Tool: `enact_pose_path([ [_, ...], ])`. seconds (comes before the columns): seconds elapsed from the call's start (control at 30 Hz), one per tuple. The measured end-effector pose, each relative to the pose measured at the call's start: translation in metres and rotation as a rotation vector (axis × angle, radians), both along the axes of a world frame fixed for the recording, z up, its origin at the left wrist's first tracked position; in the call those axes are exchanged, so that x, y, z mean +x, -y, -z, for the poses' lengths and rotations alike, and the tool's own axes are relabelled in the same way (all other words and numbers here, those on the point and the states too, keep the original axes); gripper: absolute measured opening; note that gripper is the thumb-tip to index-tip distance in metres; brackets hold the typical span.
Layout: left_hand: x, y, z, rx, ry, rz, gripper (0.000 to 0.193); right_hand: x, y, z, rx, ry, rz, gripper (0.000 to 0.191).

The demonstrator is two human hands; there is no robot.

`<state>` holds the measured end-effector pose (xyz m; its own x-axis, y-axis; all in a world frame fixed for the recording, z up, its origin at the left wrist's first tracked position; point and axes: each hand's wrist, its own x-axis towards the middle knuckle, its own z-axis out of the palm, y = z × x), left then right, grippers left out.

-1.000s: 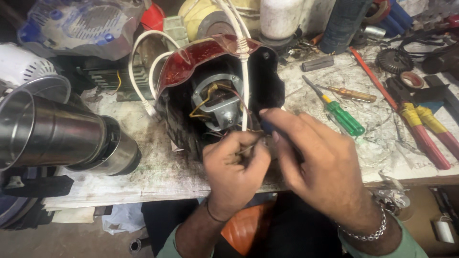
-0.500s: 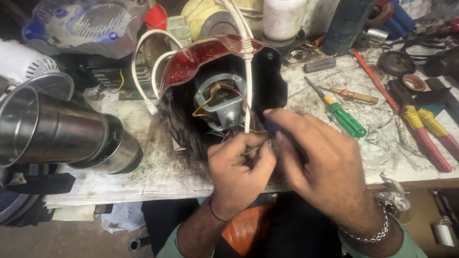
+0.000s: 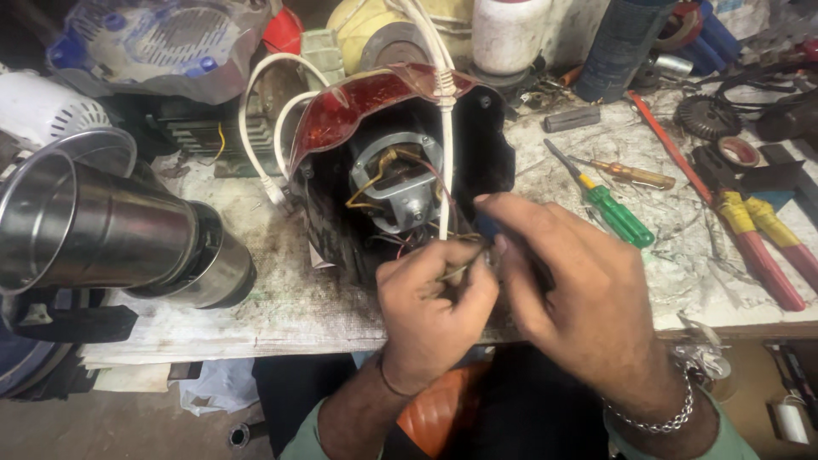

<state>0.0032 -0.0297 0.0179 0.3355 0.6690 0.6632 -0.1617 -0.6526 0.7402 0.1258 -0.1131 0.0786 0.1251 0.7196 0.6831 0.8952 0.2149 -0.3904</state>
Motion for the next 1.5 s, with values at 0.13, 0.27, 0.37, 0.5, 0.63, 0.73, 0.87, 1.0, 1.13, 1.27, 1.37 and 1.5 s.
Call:
enact_pose_path([
  [0.13,0.0013,0.0002,0.0032,-0.026,0.04,-0.012,0.006,-0.0009,0.0,0.0005,-0.027,-0.013,-0.005,0.039],
  [0.27,0.0027,0.0001,0.0033,0.007,0.019,-0.004,0.008,-0.0008,0.0005,0.0004,0.009,0.005,0.005,0.038],
  [0.37,0.002,0.0001,0.0022,0.01,0.032,-0.015,0.008,-0.0006,0.0007,0.0004,-0.031,-0.013,-0.006,0.037],
  [0.5,0.001,0.0019,0.0018,0.007,0.019,-0.004,0.008,0.0004,0.0002,-0.0005,-0.004,-0.014,0.001,0.035],
  [0.63,0.0017,0.0017,0.0024,-0.004,0.048,0.019,0.007,0.0008,0.0017,-0.0014,0.0,-0.011,-0.015,0.037],
  [0.73,0.0017,0.0022,0.0026,-0.036,0.045,0.043,0.006,0.0007,0.0031,-0.0018,-0.017,-0.013,-0.004,0.038],
  [0.87,0.0014,0.0017,0.0025,-0.015,0.034,0.027,0.006,-0.0001,0.0033,-0.0016,-0.013,-0.008,-0.002,0.037],
  [1.0,0.0029,0.0015,0.0033,-0.022,0.048,0.029,0.005,0.0,0.0029,-0.0018,-0.019,-0.014,0.004,0.037],
  [1.13,0.0023,0.0019,0.0042,-0.026,0.043,0.028,0.006,0.0006,0.0022,-0.0025,-0.011,-0.026,-0.017,0.036],
  [1.27,0.0023,0.0025,0.0039,-0.032,0.064,0.059,0.006,0.0004,0.0049,-0.0029,-0.003,-0.052,0.002,0.035],
  [1.37,0.0015,0.0031,0.0034,-0.023,0.076,0.072,0.007,0.0006,0.0058,-0.0028,0.023,-0.041,-0.032,0.035],
  [1.5,0.0009,0.0028,0.0034,-0.036,0.1,0.088,0.007,0.0012,0.0066,-0.0025,-0.016,-0.08,0.025,0.036],
])
